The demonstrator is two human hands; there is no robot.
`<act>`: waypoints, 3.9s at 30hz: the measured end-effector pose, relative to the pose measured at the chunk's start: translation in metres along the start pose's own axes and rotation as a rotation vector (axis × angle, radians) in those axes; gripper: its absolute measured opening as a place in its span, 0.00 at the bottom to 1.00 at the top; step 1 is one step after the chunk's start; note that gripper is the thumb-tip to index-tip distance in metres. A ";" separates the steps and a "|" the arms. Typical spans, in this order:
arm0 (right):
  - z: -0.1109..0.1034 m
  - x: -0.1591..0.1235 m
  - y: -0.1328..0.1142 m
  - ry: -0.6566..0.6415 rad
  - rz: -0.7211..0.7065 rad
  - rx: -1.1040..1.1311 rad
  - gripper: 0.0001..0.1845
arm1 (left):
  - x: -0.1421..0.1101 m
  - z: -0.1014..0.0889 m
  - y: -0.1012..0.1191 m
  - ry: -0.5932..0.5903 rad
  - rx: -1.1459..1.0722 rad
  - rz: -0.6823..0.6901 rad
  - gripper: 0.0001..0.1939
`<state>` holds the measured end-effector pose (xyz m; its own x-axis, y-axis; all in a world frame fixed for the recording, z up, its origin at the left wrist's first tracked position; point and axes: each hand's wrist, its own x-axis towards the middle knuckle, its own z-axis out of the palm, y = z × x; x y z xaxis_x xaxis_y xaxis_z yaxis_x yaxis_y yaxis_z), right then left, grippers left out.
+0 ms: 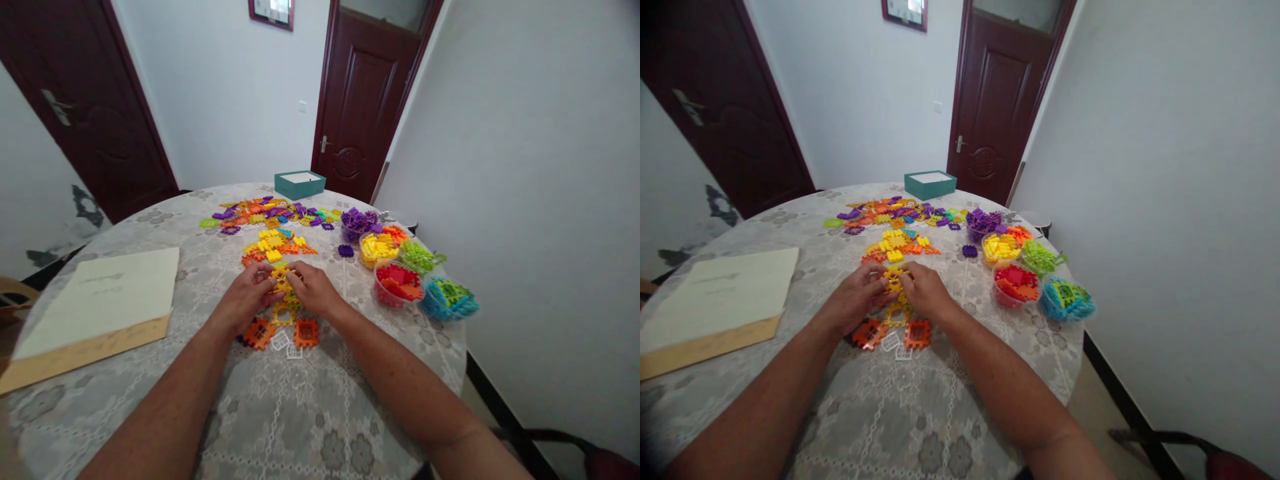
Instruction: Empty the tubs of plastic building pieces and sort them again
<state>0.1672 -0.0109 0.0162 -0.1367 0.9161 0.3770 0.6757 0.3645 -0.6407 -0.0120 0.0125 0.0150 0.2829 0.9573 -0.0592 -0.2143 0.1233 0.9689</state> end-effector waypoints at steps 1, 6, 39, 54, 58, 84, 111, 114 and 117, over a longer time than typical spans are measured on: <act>-0.005 0.001 -0.002 -0.032 0.037 0.010 0.11 | 0.000 0.000 0.001 -0.020 0.013 0.001 0.22; -0.057 0.010 -0.002 -0.091 0.106 -0.059 0.08 | -0.001 -0.003 0.006 -0.004 0.055 -0.016 0.22; -0.245 0.025 0.128 -0.362 0.403 -0.890 0.16 | 0.005 -0.013 0.000 0.096 0.135 -0.049 0.18; -0.235 0.018 0.125 -0.303 0.262 -0.836 0.11 | 0.004 -0.012 0.002 0.075 0.187 -0.075 0.19; -0.235 0.024 0.137 -0.110 0.267 -0.759 0.14 | 0.004 -0.012 0.001 0.062 0.191 -0.065 0.19; -0.152 0.038 0.031 -0.198 0.047 -0.558 0.13 | 0.028 -0.050 -0.014 0.566 0.150 0.105 0.10; 0.062 0.082 0.007 -0.090 -0.096 -0.250 0.12 | 0.030 -0.046 -0.026 0.408 0.561 0.202 0.23; 0.061 0.071 -0.002 -0.133 -0.260 -0.162 0.09 | 0.029 -0.047 -0.021 0.389 0.706 0.270 0.23; 0.054 0.078 -0.001 -0.232 -0.328 -0.168 0.12 | 0.029 -0.049 -0.021 0.388 0.732 0.246 0.22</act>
<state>0.1170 0.0697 0.0099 -0.5101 0.7763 0.3703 0.6753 0.6281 -0.3865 -0.0447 0.0508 -0.0190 -0.0600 0.9729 0.2235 0.4664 -0.1706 0.8680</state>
